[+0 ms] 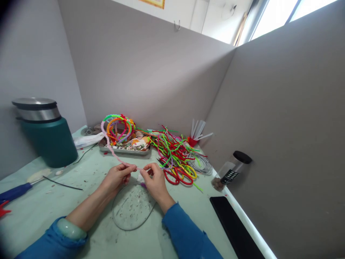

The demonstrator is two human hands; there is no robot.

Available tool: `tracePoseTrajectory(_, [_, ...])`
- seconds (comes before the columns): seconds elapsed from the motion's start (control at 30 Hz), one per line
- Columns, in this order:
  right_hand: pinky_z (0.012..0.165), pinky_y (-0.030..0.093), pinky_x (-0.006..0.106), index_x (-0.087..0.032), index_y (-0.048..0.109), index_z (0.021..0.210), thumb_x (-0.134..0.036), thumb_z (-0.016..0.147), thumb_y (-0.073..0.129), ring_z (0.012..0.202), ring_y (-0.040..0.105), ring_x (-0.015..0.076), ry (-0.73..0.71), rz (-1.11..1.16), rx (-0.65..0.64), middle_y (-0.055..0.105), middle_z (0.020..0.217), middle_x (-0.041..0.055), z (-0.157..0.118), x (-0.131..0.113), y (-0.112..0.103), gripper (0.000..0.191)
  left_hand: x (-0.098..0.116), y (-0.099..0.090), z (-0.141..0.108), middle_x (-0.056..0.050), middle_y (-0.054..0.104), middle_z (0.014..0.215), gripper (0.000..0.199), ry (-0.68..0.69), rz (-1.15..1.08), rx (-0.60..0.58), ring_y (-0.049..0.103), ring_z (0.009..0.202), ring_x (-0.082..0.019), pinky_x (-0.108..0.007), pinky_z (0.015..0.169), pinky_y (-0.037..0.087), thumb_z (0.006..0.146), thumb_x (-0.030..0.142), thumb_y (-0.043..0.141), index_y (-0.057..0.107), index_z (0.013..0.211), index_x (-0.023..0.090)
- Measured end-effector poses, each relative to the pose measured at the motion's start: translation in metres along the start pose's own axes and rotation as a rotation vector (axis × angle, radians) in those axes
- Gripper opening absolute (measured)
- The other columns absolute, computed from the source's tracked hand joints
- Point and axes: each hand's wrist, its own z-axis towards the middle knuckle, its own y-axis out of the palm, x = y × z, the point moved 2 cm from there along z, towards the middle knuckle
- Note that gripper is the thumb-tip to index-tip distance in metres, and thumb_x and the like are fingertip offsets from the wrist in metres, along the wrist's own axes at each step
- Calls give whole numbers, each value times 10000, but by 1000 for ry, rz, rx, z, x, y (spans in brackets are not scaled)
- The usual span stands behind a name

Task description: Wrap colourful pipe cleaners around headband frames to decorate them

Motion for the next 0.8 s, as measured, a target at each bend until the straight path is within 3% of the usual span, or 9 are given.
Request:
tracePoseTrajectory(0.1, [646, 405, 241, -173, 583, 871, -307, 762, 579, 696, 528, 131, -45, -6, -39, 598, 842, 27, -3, -7, 2, 172, -2, 2, -1, 50, 461, 454, 318, -24, 11, -15, 364, 378, -44, -174, 372, 255, 603, 412, 697, 616, 704, 122])
tracePoseTrajectory(0.27, [551, 376, 222, -166, 559, 650, -302, 825, 478, 577, 492, 116, -7, 27, -74, 545, 597, -7, -6, -3, 8, 236, -1, 2, -2, 52, 468, 461, 315, -21, -55, -51, 368, 382, -44, -174, 381, 273, 601, 410, 701, 625, 731, 133])
tracePoseTrajectory(0.43, [509, 370, 213, -164, 539, 625, -297, 787, 513, 532, 470, 109, 91, 134, -99, 523, 560, -18, -6, 4, 10, 212, 4, -2, 0, 42, 520, 492, 331, 29, -97, 25, 353, 372, -29, -169, 377, 262, 578, 391, 717, 646, 761, 125])
tracePoseTrajectory(0.57, [505, 360, 215, -163, 536, 604, -291, 776, 532, 511, 453, 104, 102, 146, -134, 508, 531, -27, -6, 4, 10, 214, 5, -2, 0, 4, 622, 649, 334, 27, -183, 89, 349, 372, -15, -170, 367, 267, 554, 351, 733, 619, 774, 127])
tracePoseTrajectory(0.8, [481, 344, 209, -166, 535, 626, -337, 777, 535, 489, 427, 94, 146, 201, -187, 494, 531, -35, -6, 11, 12, 228, 9, -1, -1, 4, 645, 684, 311, 35, -299, 68, 257, 314, 17, -165, 342, 247, 578, 314, 717, 562, 785, 141])
